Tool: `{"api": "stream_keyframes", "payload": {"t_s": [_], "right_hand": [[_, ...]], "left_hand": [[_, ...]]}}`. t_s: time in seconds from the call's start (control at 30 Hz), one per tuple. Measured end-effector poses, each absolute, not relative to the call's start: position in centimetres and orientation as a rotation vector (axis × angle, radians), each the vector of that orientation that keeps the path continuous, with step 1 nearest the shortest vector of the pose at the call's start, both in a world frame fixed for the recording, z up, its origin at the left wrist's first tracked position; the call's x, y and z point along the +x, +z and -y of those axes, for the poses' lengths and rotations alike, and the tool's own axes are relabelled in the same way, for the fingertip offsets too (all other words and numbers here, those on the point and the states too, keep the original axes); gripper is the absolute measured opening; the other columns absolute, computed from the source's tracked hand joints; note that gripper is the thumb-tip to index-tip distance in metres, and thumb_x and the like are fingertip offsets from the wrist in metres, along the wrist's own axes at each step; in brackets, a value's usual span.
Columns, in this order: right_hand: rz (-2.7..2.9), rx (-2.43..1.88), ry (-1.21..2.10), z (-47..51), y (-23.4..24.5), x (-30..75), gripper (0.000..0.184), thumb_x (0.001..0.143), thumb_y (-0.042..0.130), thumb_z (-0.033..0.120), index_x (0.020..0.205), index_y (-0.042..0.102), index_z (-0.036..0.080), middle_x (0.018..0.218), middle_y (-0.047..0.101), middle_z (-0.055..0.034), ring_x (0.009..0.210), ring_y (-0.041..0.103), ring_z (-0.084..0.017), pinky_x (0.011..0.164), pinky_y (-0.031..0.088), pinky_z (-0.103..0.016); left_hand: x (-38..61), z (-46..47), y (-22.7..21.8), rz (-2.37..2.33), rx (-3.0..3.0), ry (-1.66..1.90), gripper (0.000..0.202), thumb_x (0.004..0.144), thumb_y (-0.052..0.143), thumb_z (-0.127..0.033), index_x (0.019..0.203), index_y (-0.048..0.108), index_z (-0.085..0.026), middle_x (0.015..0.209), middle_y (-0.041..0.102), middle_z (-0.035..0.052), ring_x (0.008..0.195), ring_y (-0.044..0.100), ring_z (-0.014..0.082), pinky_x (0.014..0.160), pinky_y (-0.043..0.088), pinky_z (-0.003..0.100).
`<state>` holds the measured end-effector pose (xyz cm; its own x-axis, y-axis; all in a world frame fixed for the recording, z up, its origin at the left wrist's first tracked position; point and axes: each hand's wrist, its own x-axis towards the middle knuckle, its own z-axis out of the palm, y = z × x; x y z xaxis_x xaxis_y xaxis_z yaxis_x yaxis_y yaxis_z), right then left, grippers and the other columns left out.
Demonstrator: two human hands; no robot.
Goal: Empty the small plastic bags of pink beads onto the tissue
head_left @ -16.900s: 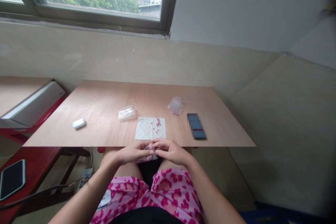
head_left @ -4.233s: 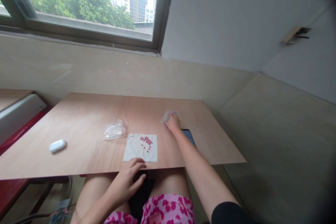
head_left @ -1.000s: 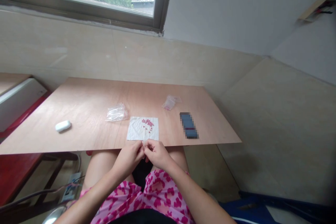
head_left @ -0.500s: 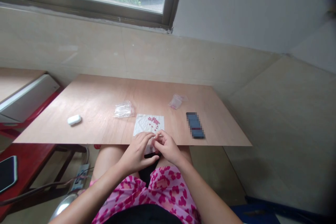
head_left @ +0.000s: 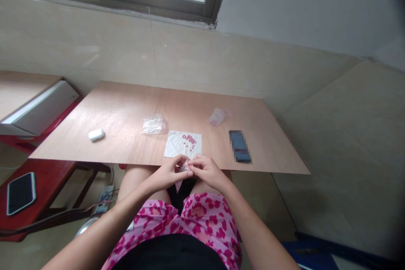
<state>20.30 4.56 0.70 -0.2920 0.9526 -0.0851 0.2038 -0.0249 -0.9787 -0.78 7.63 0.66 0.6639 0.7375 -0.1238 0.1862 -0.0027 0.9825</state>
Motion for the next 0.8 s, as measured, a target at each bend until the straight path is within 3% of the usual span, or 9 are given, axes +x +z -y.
{"api": "stream_keyframes", "payload": {"t_s": [0.1,0.2,0.5,0.8], "right_hand": [[1.765,-1.196,1.210,-4.4,1.8,20.5,0.015,0.093,0.074,0.034,0.098,0.083,0.023,0.121,0.062,-0.0087,0.105,0.062,-0.022,0.094,0.052,-0.035],[1.900,-1.080,1.248,-4.3,2.7,20.5,0.019,0.098,0.068,0.031,0.090,0.082,0.023,0.135,0.059,-0.0084,0.124,0.057,-0.024,0.111,0.044,-0.039],[1.904,-1.026,1.584,-4.4,3.7,21.0,0.024,0.099,0.067,0.031,0.084,0.083,0.021,0.127,0.066,-0.0063,0.112,0.065,-0.021,0.107,0.047,-0.036],[1.902,-1.026,1.641,-4.6,3.5,21.6,0.036,0.100,0.064,0.037,0.074,0.077,0.018,0.125,0.065,-0.0070,0.104,0.066,-0.020,0.100,0.051,-0.035]], "left_hand": [[-0.8,-7.6,0.6,-0.760,1.410,0.370,0.044,0.094,0.064,-0.060,0.102,0.064,-0.016,0.083,0.060,0.0006,0.064,0.055,0.0122,0.054,0.041,0.023],[-0.9,-7.5,0.8,-0.722,1.322,0.249,0.047,0.095,0.061,-0.062,0.095,0.062,-0.016,0.078,0.057,-0.0008,0.054,0.046,0.0090,0.046,0.032,0.022],[-1.2,-7.8,1.1,-0.567,1.205,0.039,0.048,0.094,0.064,-0.061,0.088,0.071,-0.014,0.079,0.062,0.0042,0.066,0.052,0.0137,0.058,0.039,0.026],[-1.4,-7.9,0.7,-0.462,1.188,0.021,0.047,0.096,0.061,-0.061,0.095,0.073,-0.015,0.088,0.065,0.0065,0.077,0.058,0.0166,0.074,0.047,0.029]]}}
